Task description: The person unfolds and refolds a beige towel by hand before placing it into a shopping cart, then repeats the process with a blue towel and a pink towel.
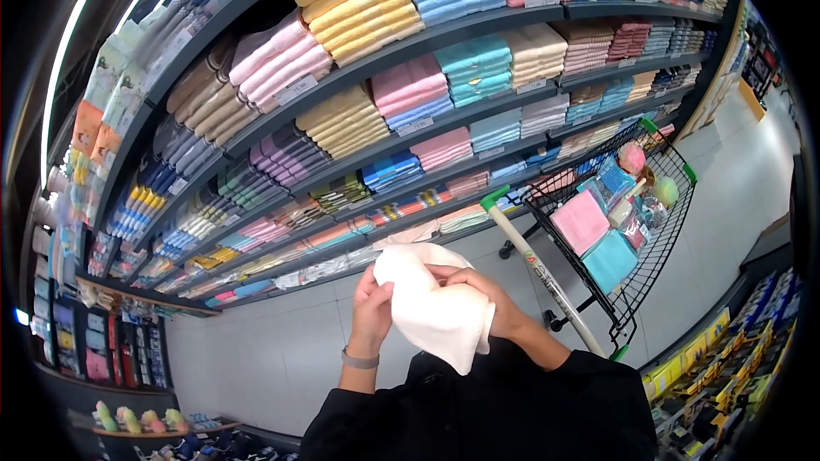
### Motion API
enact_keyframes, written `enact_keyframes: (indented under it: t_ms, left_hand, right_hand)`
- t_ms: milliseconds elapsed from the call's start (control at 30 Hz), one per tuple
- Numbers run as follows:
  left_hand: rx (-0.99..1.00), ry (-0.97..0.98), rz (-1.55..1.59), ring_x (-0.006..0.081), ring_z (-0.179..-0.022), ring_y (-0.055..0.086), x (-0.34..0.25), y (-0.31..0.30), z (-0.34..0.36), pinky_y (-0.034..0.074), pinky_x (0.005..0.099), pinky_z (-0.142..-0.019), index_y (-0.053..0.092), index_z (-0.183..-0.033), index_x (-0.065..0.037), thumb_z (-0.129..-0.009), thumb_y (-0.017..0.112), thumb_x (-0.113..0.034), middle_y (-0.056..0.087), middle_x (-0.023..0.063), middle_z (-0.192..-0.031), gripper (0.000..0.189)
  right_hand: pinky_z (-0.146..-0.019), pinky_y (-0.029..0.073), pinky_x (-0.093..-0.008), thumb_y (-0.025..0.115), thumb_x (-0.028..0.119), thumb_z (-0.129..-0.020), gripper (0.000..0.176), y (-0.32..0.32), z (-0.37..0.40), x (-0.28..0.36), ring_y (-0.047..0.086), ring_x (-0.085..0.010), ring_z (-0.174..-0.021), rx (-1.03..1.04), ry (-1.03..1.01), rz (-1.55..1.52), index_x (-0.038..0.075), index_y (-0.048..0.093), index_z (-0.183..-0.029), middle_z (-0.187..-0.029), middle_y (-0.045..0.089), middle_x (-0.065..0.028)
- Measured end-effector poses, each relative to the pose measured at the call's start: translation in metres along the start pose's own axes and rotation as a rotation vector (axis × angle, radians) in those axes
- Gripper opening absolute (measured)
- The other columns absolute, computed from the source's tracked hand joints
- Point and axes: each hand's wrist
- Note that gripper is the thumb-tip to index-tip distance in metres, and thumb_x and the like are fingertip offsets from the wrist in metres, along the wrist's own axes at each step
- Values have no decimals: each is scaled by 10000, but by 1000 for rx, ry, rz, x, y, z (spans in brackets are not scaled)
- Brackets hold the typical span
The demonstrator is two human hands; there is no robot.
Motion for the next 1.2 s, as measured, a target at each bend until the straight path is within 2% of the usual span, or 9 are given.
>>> enact_keyframes:
  t_ms: [233,333,433,533,633,733,833,1033,1200]
  left_hand:
    - [-38,-25,-39,191,-1020,640,-3,12,-2,524,317,-887,486,-1258,17,-904,575,-58,631,124,-1155,373]
    - [-52,-30,-83,178,-1027,633,2,15,-2,517,315,-896,496,-1253,18,-923,555,-55,631,120,-1159,343]
    - [-29,-19,-80,173,-1032,628,4,13,-6,507,308,-908,498,-1256,14,-924,557,-57,630,117,-1165,344]
    - [-35,-39,-53,173,-1042,620,2,14,-8,493,308,-926,495,-1263,15,-929,551,-64,628,115,-1168,347]
    - [-4,-37,-35,177,-1051,615,1,11,-11,487,316,-937,491,-1268,16,-934,542,-72,625,114,-1171,349]
    - [1,-28,-39,172,-1053,610,3,8,-12,479,317,-945,505,-1260,19,-948,526,-81,622,106,-1173,329]
    - [-79,-90,-101,163,-1049,605,10,6,-10,474,307,-940,530,-1241,24,-962,524,-101,623,96,-1175,306]
    - [-27,-135,-164,152,-1060,595,12,0,-7,465,304,-936,553,-1235,24,-979,526,-144,626,89,-1177,307]
    - [-19,-166,-170,147,-1099,567,10,-1,-7,438,292,-957,517,-1284,18,-990,510,-174,597,91,-1226,351]
  right_hand:
    - [-985,449,-336,692,86,-845,299,-3,2,-8,547,-256,-1196,-61,19,117,0,543,-1090,-1345,522,-210]
    - [-946,466,-319,720,116,-809,324,0,3,-12,603,-221,-1120,-190,102,-51,25,586,-1090,-1273,597,-144]
    - [-934,478,-314,738,121,-801,327,-1,1,-11,613,-214,-1100,-223,120,-84,26,592,-1078,-1260,604,-145]
    - [-927,484,-310,741,114,-797,344,-1,0,-10,619,-210,-1087,-220,78,7,27,593,-1095,-1247,612,-136]
    - [-959,476,-316,662,94,-868,294,-2,-2,-6,582,-214,-1137,-175,102,39,-4,557,-1125,-1270,575,-178]
    - [-931,480,-307,741,103,-792,408,-3,-3,-9,617,-195,-1084,-216,114,9,31,591,-1164,-1212,623,-111]
    - [-934,477,-307,738,92,-790,428,-3,-6,-6,615,-191,-1081,-215,105,49,28,589,-1187,-1200,623,-109]
    - [-943,470,-299,740,88,-790,442,-1,-8,-5,608,-183,-1090,-216,151,41,20,584,-1197,-1209,617,-110]
    - [-948,467,-296,737,88,-795,452,0,-10,-3,603,-177,-1093,-220,147,17,19,573,-1211,-1218,615,-108]
Point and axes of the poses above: each hand's wrist, its own z-axis away from the middle knuckle, its own y-axis out of the palm, x = y × z
